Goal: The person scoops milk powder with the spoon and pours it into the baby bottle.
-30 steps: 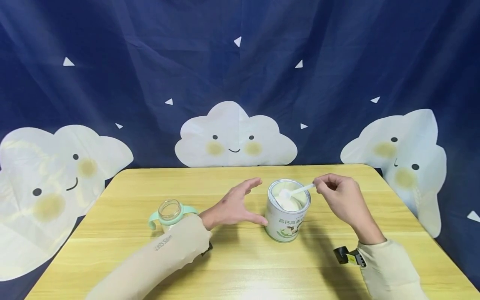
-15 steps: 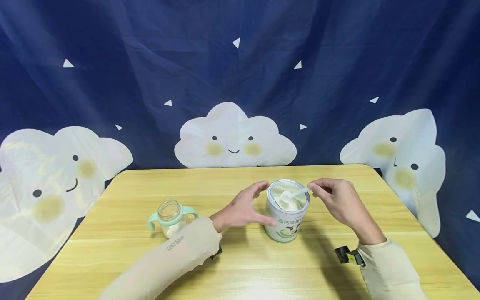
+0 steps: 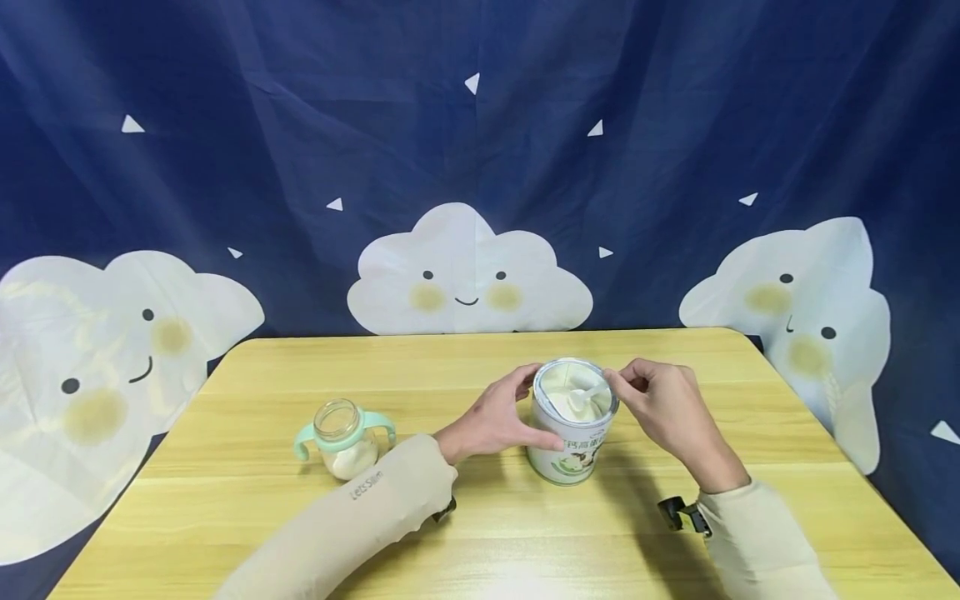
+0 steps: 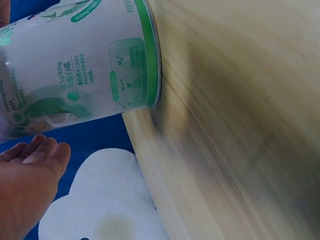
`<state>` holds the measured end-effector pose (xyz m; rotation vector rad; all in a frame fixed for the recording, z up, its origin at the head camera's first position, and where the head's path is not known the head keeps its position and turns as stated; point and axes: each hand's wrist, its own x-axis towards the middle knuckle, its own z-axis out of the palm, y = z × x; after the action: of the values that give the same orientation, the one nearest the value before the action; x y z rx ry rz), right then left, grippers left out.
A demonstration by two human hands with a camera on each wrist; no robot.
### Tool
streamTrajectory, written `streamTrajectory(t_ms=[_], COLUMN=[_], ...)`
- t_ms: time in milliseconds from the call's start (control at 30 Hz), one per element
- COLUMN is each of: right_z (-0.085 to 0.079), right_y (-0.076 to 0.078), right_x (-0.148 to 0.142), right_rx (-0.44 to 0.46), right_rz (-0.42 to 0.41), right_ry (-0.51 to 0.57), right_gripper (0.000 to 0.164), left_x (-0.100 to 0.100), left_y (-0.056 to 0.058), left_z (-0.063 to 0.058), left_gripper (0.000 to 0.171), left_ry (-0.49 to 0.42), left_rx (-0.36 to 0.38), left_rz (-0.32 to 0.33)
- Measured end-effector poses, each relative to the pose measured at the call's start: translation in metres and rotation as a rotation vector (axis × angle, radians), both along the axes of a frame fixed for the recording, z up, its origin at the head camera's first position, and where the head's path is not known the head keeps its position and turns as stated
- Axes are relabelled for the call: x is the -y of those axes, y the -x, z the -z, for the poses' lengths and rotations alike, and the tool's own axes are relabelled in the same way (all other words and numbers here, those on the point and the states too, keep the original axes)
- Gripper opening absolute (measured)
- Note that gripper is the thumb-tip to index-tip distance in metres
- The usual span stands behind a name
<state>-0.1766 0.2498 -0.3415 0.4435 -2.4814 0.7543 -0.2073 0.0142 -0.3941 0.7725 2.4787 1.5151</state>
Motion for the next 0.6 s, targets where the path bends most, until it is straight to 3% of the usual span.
streamTrajectory(t_ms=[300,600], right_z=[-0.002,-0.007], right_y=[0.002,0.003], right_x=[0.017,0.032], right_rx=[0.056,0.093], right_rz=[0.023,-0.023], right_ry=[-0.016,-0.043], right_gripper=[0.025,0.024], left_x=[-0.003,-0.007], left_y=[-0.001,0.0], left_z=[0.002,0.005], left_gripper=[0.097,0.092], left_ry=[-0.06,-0.08], left_rx=[0.022,0.033], left_rz=[-0.003,-0.017])
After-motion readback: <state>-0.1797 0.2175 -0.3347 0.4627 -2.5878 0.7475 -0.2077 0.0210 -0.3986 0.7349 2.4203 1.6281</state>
